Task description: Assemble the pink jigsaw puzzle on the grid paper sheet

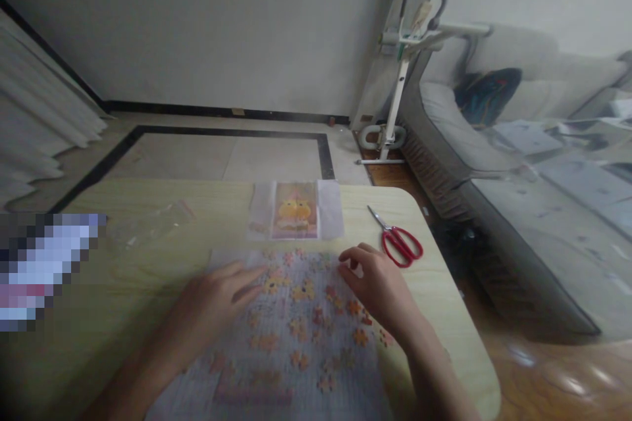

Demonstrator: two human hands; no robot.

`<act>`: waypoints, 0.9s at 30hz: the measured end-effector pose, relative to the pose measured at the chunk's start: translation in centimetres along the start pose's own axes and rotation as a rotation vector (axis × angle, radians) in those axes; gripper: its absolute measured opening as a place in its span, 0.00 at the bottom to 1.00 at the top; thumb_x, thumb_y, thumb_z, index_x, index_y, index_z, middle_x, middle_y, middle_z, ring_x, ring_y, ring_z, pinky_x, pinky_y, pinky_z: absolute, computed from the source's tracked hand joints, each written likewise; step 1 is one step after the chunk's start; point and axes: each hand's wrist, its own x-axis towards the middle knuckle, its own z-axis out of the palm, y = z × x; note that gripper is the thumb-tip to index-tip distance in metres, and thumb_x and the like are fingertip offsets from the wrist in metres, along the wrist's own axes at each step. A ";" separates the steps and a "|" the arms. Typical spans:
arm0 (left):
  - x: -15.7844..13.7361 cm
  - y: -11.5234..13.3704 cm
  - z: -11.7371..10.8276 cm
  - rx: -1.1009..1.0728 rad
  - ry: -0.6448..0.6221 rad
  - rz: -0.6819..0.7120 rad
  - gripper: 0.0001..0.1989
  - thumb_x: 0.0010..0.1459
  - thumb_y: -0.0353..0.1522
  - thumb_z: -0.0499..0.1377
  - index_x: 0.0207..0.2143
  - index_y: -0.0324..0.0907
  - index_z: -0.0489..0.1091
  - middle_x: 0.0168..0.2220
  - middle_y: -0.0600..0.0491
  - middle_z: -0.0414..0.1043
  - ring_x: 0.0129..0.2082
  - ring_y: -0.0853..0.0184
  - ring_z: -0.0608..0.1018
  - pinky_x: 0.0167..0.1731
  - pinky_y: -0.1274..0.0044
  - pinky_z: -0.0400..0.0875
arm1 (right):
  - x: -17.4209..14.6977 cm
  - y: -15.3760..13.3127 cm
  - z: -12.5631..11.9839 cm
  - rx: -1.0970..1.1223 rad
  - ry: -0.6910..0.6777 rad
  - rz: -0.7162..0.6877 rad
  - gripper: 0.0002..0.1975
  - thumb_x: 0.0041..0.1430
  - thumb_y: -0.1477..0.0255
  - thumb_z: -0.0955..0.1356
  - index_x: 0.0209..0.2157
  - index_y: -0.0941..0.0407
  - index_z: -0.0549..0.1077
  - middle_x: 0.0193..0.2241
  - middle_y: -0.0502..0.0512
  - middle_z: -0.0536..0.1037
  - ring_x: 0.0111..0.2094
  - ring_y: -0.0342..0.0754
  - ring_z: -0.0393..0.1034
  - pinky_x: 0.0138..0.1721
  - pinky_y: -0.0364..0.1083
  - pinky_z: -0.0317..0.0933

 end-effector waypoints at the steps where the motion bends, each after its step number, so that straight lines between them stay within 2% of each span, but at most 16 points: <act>1: 0.0 0.0 0.1 0.001 0.001 0.009 0.17 0.65 0.33 0.57 0.54 0.57 0.71 0.35 0.54 0.74 0.34 0.62 0.80 0.30 0.74 0.71 | -0.1 -0.7 0.2 -0.002 -0.034 -0.016 0.06 0.59 0.73 0.68 0.37 0.55 0.78 0.32 0.54 0.77 0.31 0.47 0.71 0.34 0.46 0.61; 4: 0.0 0.0 0.5 0.011 0.008 0.043 0.16 0.66 0.35 0.56 0.55 0.60 0.70 0.34 0.55 0.74 0.32 0.63 0.80 0.30 0.74 0.70 | -0.5 -2.7 1.0 -0.041 -0.118 -0.063 0.05 0.58 0.74 0.69 0.37 0.54 0.78 0.32 0.54 0.77 0.33 0.48 0.71 0.35 0.46 0.61; 7: 0.0 0.2 0.8 0.033 0.019 0.071 0.16 0.66 0.37 0.56 0.55 0.61 0.70 0.33 0.55 0.74 0.32 0.64 0.79 0.30 0.75 0.70 | -0.6 -3.6 1.8 -0.085 -0.132 -0.093 0.03 0.58 0.72 0.70 0.34 0.54 0.78 0.30 0.53 0.77 0.30 0.47 0.70 0.33 0.46 0.59; 12: -0.2 0.2 1.0 0.029 0.023 0.065 0.16 0.66 0.36 0.56 0.54 0.60 0.71 0.32 0.55 0.74 0.30 0.64 0.79 0.29 0.76 0.70 | -0.6 -3.4 2.2 -0.076 -0.119 -0.102 0.03 0.57 0.73 0.70 0.35 0.54 0.78 0.29 0.52 0.76 0.28 0.46 0.69 0.31 0.45 0.57; 19: -0.4 -0.2 1.1 -0.038 0.036 0.049 0.15 0.66 0.34 0.56 0.53 0.58 0.72 0.34 0.55 0.76 0.32 0.64 0.80 0.30 0.75 0.71 | -0.8 -3.3 2.2 -0.077 -0.177 -0.082 0.03 0.57 0.74 0.69 0.33 0.54 0.77 0.29 0.52 0.75 0.27 0.43 0.68 0.29 0.43 0.54; 23: -0.4 -0.3 1.1 -0.072 0.039 0.042 0.15 0.65 0.34 0.57 0.53 0.56 0.72 0.35 0.55 0.77 0.33 0.63 0.80 0.31 0.74 0.71 | -0.9 -3.2 2.5 -0.092 -0.173 -0.084 0.02 0.58 0.71 0.70 0.33 0.54 0.77 0.29 0.51 0.75 0.27 0.44 0.67 0.28 0.43 0.53; 27: -0.5 -0.3 1.0 -0.086 0.015 0.028 0.16 0.65 0.33 0.58 0.53 0.55 0.72 0.37 0.55 0.78 0.34 0.62 0.80 0.32 0.73 0.72 | -0.9 -3.1 2.8 -0.091 -0.162 -0.098 0.03 0.58 0.73 0.68 0.31 0.55 0.75 0.28 0.51 0.73 0.25 0.42 0.65 0.27 0.43 0.51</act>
